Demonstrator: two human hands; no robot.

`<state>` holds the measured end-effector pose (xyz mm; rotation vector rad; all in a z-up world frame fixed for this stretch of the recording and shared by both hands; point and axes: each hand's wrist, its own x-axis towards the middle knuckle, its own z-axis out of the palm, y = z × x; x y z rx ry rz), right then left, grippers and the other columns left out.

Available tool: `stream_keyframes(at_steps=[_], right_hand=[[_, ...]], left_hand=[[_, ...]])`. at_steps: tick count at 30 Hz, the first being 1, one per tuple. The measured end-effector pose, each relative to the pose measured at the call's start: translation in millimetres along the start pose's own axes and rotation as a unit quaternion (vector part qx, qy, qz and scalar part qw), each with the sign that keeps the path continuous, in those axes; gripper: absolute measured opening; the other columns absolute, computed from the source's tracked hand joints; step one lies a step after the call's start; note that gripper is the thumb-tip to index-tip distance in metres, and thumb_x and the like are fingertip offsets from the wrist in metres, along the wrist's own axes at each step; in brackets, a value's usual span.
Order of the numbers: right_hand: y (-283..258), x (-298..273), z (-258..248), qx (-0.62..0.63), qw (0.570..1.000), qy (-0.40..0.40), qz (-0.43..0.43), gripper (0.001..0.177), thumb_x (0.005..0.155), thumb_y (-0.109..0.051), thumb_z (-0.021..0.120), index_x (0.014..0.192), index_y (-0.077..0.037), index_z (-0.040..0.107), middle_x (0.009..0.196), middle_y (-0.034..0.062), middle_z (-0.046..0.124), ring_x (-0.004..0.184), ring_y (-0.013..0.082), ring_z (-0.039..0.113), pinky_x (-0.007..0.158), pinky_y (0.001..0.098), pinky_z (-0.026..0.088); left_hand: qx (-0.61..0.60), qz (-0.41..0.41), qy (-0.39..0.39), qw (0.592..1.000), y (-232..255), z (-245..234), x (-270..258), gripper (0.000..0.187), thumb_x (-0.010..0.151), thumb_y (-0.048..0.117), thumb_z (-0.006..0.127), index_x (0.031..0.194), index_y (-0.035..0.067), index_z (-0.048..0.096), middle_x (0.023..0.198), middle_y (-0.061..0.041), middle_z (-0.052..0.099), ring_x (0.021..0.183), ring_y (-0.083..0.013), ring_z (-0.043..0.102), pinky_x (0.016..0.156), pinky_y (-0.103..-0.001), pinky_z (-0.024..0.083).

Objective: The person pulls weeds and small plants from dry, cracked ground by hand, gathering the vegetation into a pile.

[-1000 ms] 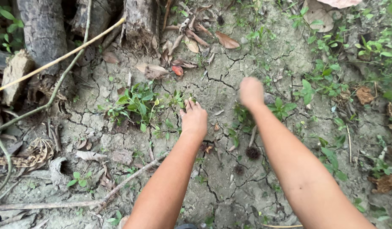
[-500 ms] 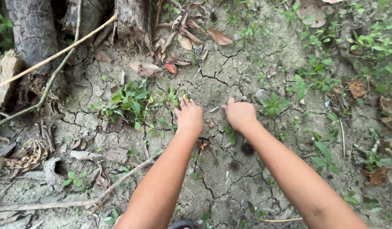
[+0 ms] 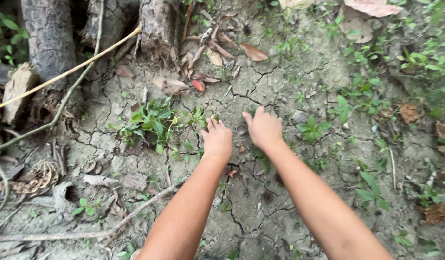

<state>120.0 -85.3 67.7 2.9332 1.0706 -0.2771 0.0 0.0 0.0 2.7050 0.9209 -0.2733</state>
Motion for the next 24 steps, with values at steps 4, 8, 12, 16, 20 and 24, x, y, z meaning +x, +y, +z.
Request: stream_keyframes(at_steps=[4,8,12,16,20,24], right_hand=[[13.8,29.0,39.5,-0.027,0.998,0.022,-0.048,0.044,0.105,-0.041,0.043,0.108,0.001,0.055,0.083,0.0234,0.073,0.076,0.0434,0.073,0.071,0.0554,0.057],[32.9,32.0,43.2,0.013,0.997,0.042,-0.060,0.030,0.106,-0.028,0.042,0.106,-0.002,0.058,0.084,0.0255,0.073,0.079,0.0437,0.072,0.074,0.0552,0.057],[18.8,-5.7,16.5,0.043,0.995,0.008,-0.085,0.037,0.109,-0.038,0.043,0.100,-0.006,0.059,0.081,0.0241,0.072,0.078,0.0458,0.070,0.071,0.0575,0.054],[0.9,-16.4,21.3,0.004,0.989,0.028,-0.147,0.043,0.099,-0.043,0.049,0.101,0.000,0.055,0.081,0.0256,0.070,0.070,0.0475,0.069,0.060,0.0568,0.055],[-2.0,1.5,27.7,0.045,0.993,-0.002,-0.109,0.028,0.104,-0.028,0.044,0.104,-0.004,0.055,0.081,0.0252,0.071,0.077,0.0463,0.070,0.070,0.0578,0.055],[-4.1,17.2,15.9,0.084,0.995,0.016,-0.046,0.032,0.108,-0.033,0.043,0.104,-0.004,0.057,0.083,0.0269,0.071,0.081,0.0481,0.069,0.073,0.0602,0.052]], left_hand=[[-0.001,-0.001,-0.003,1.000,1.4,-2.5,0.6,0.055,0.097,0.014,0.055,0.146,-0.008,0.046,0.156,-0.033,0.037,0.148,-0.0438,0.035,0.108,-0.064,0.042],[0.004,-0.005,-0.028,1.000,4.1,-10.7,-2.3,0.057,0.096,0.015,0.056,0.146,-0.010,0.045,0.156,-0.034,0.035,0.147,-0.0452,0.033,0.107,-0.064,0.041],[0.002,-0.001,-0.015,1.000,3.6,-16.6,-5.6,0.056,0.094,0.014,0.057,0.145,-0.009,0.047,0.156,-0.034,0.036,0.147,-0.0446,0.035,0.107,-0.063,0.041],[0.001,0.009,-0.020,1.000,2.3,-16.3,-8.0,0.057,0.094,0.016,0.057,0.145,-0.009,0.047,0.153,-0.035,0.038,0.146,-0.0455,0.035,0.108,-0.063,0.041],[-0.009,0.008,0.006,1.000,-0.3,-10.2,-6.9,0.054,0.095,0.014,0.056,0.143,-0.010,0.048,0.152,-0.036,0.040,0.145,-0.0451,0.038,0.108,-0.063,0.041],[-0.004,0.005,0.003,1.000,2.3,-9.1,-4.8,0.055,0.095,0.013,0.056,0.144,-0.009,0.048,0.152,-0.036,0.040,0.146,-0.0447,0.038,0.107,-0.064,0.042]])
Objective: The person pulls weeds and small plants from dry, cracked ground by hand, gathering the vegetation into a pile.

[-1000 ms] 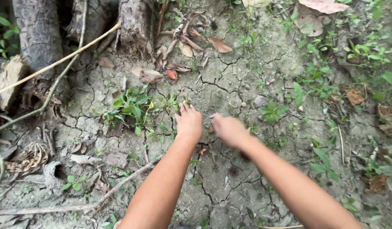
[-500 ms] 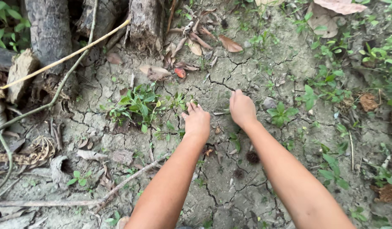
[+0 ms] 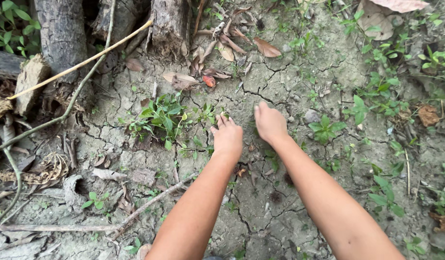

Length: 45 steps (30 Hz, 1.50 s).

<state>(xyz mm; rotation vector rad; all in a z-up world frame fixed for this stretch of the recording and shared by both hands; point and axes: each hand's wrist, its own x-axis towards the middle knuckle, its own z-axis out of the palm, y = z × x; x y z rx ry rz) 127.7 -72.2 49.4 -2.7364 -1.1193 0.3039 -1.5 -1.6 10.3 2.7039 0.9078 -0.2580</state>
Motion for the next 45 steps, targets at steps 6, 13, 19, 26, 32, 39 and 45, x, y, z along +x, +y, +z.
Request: stream_keyframes(at_steps=[6,13,19,26,32,39,45], right_hand=[[-7.1,24.5,24.0,-0.082,0.991,-0.016,-0.100,0.028,0.103,-0.027,0.045,0.102,-0.003,0.059,0.083,0.0251,0.071,0.080,0.0452,0.072,0.073,0.0584,0.056],[6.7,22.2,20.1,0.085,0.993,0.022,-0.074,0.034,0.108,-0.033,0.045,0.103,-0.002,0.058,0.077,0.0287,0.068,0.077,0.0484,0.068,0.073,0.0592,0.053],[-8.0,39.5,5.8,-0.019,0.995,0.010,-0.095,0.044,0.104,-0.048,0.053,0.090,-0.007,0.061,0.075,0.0251,0.069,0.074,0.0466,0.068,0.067,0.0585,0.053],[-44.5,55.4,5.3,-0.011,0.991,0.031,-0.129,0.030,0.106,-0.034,0.048,0.101,-0.006,0.060,0.074,0.0226,0.070,0.071,0.0453,0.069,0.066,0.0584,0.054],[-55.4,79.5,0.4,-0.062,0.996,-0.001,-0.066,0.053,0.098,-0.055,0.059,0.102,-0.002,0.061,0.079,0.0235,0.072,0.076,0.0433,0.072,0.069,0.0549,0.057],[-20.2,109.7,24.5,0.144,0.976,0.108,-0.121,0.035,0.104,-0.036,0.054,0.096,-0.005,0.068,0.092,0.0239,0.072,0.087,0.0463,0.069,0.075,0.0545,0.054],[-41.6,117.8,-19.1,0.032,0.999,0.021,0.007,0.056,0.101,-0.056,0.055,0.097,-0.002,0.067,0.090,0.0256,0.071,0.090,0.0456,0.069,0.078,0.0552,0.053]], left_hand=[[0.009,0.003,-0.006,1.000,-0.7,0.1,-0.1,0.055,0.094,0.013,0.057,0.143,-0.009,0.049,0.152,-0.036,0.040,0.145,-0.0449,0.038,0.107,-0.062,0.042],[-0.032,-0.031,0.017,0.999,2.0,-20.1,-5.5,0.055,0.098,0.012,0.058,0.149,-0.004,0.047,0.157,-0.030,0.040,0.149,-0.0392,0.038,0.118,-0.062,0.036],[-0.062,-0.093,-0.153,0.982,-4.9,-72.8,-5.6,0.113,0.075,0.018,0.084,0.162,0.003,0.014,0.168,-0.028,0.005,0.154,-0.0490,0.007,0.114,-0.073,0.022],[-0.054,-0.089,-0.133,0.986,-6.0,-59.3,7.6,0.103,0.082,0.015,0.080,0.162,0.002,0.016,0.168,-0.031,0.006,0.152,-0.0561,0.008,0.108,-0.081,0.022],[-0.061,-0.095,-0.099,0.989,-5.5,-41.3,12.3,0.083,0.091,0.010,0.065,0.161,0.002,0.020,0.167,-0.031,0.007,0.151,-0.0565,0.009,0.106,-0.084,0.021],[-0.056,-0.087,-0.079,0.991,-7.0,-40.6,12.5,0.078,0.093,0.009,0.062,0.160,0.001,0.022,0.166,-0.032,0.007,0.150,-0.0585,0.011,0.104,-0.085,0.021],[-0.079,-0.092,-0.121,0.985,-5.9,-51.7,11.0,0.085,0.089,0.008,0.065,0.161,0.000,0.018,0.166,-0.032,0.004,0.151,-0.0579,0.007,0.106,-0.083,0.019]])
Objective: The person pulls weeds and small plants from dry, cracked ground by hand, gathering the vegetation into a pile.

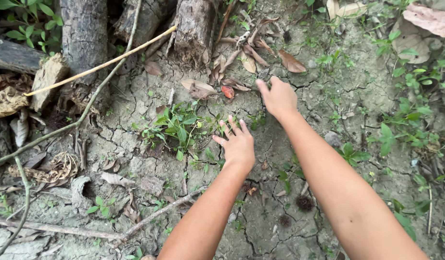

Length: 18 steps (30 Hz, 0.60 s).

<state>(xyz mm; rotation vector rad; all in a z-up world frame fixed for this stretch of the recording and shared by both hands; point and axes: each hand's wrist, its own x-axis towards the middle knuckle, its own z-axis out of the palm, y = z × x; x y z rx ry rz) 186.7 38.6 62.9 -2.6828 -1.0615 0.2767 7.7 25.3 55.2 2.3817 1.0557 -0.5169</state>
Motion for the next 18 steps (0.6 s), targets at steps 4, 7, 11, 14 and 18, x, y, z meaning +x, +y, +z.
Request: stream_keyframes(at_steps=[4,7,11,14,18], right_hand=[[-20.4,13.6,5.4,-0.090,0.995,-0.034,0.004,0.066,0.098,-0.062,0.053,0.107,0.003,0.063,0.093,0.0268,0.072,0.090,0.0435,0.071,0.078,0.0535,0.055],[-17.2,29.3,31.8,-0.111,0.993,-0.037,0.006,0.048,0.105,-0.043,0.047,0.111,0.002,0.062,0.097,0.0264,0.074,0.092,0.0438,0.072,0.081,0.0554,0.056],[4.3,42.4,50.5,-0.079,0.996,-0.012,-0.026,0.027,0.099,-0.021,0.050,0.108,0.000,0.064,0.099,0.0285,0.073,0.095,0.0461,0.071,0.084,0.0553,0.056],[19.3,36.0,55.9,-0.014,0.999,0.024,-0.034,0.028,0.104,-0.024,0.050,0.105,0.001,0.063,0.095,0.0312,0.071,0.092,0.0501,0.068,0.084,0.0582,0.053],[33.4,25.9,55.1,0.120,0.983,0.133,-0.040,0.030,0.109,-0.024,0.050,0.098,0.003,0.059,0.092,0.0331,0.069,0.091,0.0523,0.066,0.081,0.0598,0.051]], left_hand=[[0.002,0.001,0.009,1.000,-0.7,2.6,2.1,0.083,0.090,0.007,0.064,0.160,0.001,0.020,0.167,-0.032,0.005,0.151,-0.0575,0.008,0.106,-0.084,0.019],[-0.002,-0.001,0.007,1.000,-1.1,8.0,4.6,0.084,0.089,0.006,0.064,0.161,0.001,0.019,0.167,-0.032,0.004,0.151,-0.0572,0.007,0.106,-0.084,0.018],[-0.005,0.003,0.014,1.000,-2.4,9.1,5.9,0.081,0.092,0.006,0.062,0.161,0.002,0.019,0.167,-0.032,0.005,0.151,-0.0579,0.007,0.105,-0.085,0.018],[-0.005,0.005,0.008,1.000,-1.3,7.2,6.1,0.081,0.092,0.007,0.061,0.161,0.001,0.018,0.166,-0.032,0.005,0.151,-0.0583,0.006,0.105,-0.086,0.018],[-0.006,0.008,0.008,1.000,-3.2,11.2,7.2,0.082,0.090,0.007,0.062,0.161,0.000,0.019,0.167,-0.032,0.005,0.151,-0.0576,0.007,0.105,-0.084,0.018]])
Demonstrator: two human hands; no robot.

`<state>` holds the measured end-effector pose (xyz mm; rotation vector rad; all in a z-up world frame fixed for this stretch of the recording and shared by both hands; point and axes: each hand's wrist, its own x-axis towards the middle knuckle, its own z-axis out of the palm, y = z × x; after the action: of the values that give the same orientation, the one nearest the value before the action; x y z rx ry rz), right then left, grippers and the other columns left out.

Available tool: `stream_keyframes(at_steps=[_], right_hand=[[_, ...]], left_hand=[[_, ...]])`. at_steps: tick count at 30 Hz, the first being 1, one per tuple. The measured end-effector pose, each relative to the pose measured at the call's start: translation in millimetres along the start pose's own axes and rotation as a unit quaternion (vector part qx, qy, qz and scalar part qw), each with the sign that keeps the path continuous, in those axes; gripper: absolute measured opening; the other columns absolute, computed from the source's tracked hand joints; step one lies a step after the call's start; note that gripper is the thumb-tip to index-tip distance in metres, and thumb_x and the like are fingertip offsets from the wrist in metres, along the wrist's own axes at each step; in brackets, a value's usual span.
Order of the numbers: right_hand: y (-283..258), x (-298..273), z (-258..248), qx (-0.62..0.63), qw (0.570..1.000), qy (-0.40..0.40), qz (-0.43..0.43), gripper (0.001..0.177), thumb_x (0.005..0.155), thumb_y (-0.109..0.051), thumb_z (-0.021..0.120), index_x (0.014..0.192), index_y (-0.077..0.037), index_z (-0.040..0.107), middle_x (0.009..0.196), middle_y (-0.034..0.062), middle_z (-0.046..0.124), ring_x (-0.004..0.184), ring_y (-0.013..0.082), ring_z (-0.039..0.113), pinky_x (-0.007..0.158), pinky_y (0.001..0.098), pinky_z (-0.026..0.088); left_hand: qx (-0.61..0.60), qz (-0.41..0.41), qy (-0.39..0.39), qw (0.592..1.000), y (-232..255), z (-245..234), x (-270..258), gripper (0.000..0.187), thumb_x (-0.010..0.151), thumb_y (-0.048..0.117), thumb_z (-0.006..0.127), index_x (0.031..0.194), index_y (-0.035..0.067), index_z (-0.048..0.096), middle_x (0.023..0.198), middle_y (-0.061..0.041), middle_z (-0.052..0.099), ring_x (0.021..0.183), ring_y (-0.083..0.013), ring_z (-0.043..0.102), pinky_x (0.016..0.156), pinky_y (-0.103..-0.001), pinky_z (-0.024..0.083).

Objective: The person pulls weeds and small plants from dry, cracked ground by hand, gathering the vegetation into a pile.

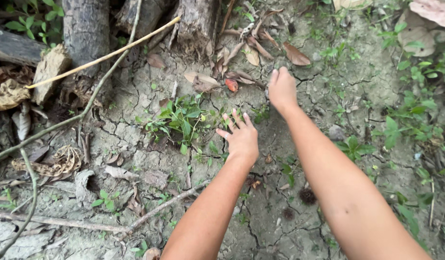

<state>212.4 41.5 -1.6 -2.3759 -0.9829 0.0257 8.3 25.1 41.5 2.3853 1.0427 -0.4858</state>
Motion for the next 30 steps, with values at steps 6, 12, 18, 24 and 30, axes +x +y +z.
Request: stream_keyframes(at_steps=[6,12,18,24,30], right_hand=[[-77.7,-55.2,-20.3,0.208,0.930,-0.301,0.023,0.041,0.097,-0.040,0.063,0.117,-0.005,0.068,0.094,0.0168,0.071,0.087,0.0460,0.071,0.075,0.0542,0.056],[-93.9,-81.9,-56.3,-0.070,0.984,-0.124,-0.106,0.056,0.082,-0.041,0.077,0.124,-0.006,0.065,0.123,0.0210,0.058,0.110,0.0435,0.057,0.087,0.0508,0.051],[-33.3,-99.4,-31.8,-0.109,0.979,-0.095,-0.142,0.015,0.092,-0.015,0.069,0.103,-0.005,0.070,0.111,0.0197,0.065,0.109,0.0416,0.063,0.091,0.0497,0.053],[-94.4,-96.1,-46.2,0.041,0.994,-0.059,-0.080,0.010,0.088,-0.010,0.069,0.089,-0.001,0.074,0.094,0.0211,0.071,0.091,0.0413,0.068,0.082,0.0481,0.053],[-153.5,-94.8,-67.3,0.344,0.888,-0.305,0.029,0.051,0.083,-0.020,0.073,0.131,-0.014,0.060,0.126,0.0043,0.064,0.105,0.0282,0.070,0.081,0.0419,0.058]], left_hand=[[-0.013,0.004,0.029,0.999,-1.8,8.8,7.2,0.073,0.095,0.013,0.064,0.156,0.005,0.025,0.169,-0.025,0.004,0.153,-0.0566,0.003,0.107,-0.087,0.016],[-0.006,0.011,-0.049,0.999,-3.1,-27.1,-24.0,0.147,0.054,0.019,0.103,0.163,0.002,0.007,0.169,-0.029,-0.002,0.154,-0.0540,0.000,0.112,-0.078,0.020],[0.019,0.012,-0.063,0.998,-0.5,-35.0,-25.1,0.150,0.052,0.023,0.105,0.163,0.004,0.006,0.168,-0.031,-0.004,0.153,-0.0549,0.000,0.112,-0.078,0.021],[0.029,0.017,-0.050,0.998,-5.2,-14.4,-13.5,0.143,0.057,0.021,0.103,0.162,0.005,0.007,0.168,-0.030,-0.005,0.153,-0.0537,-0.005,0.111,-0.079,0.018],[0.070,0.105,-0.044,0.991,-11.2,2.7,-6.9,0.126,0.062,0.034,0.097,0.158,0.013,0.018,0.170,-0.020,0.007,0.158,-0.0504,-0.001,0.113,-0.086,0.020]])
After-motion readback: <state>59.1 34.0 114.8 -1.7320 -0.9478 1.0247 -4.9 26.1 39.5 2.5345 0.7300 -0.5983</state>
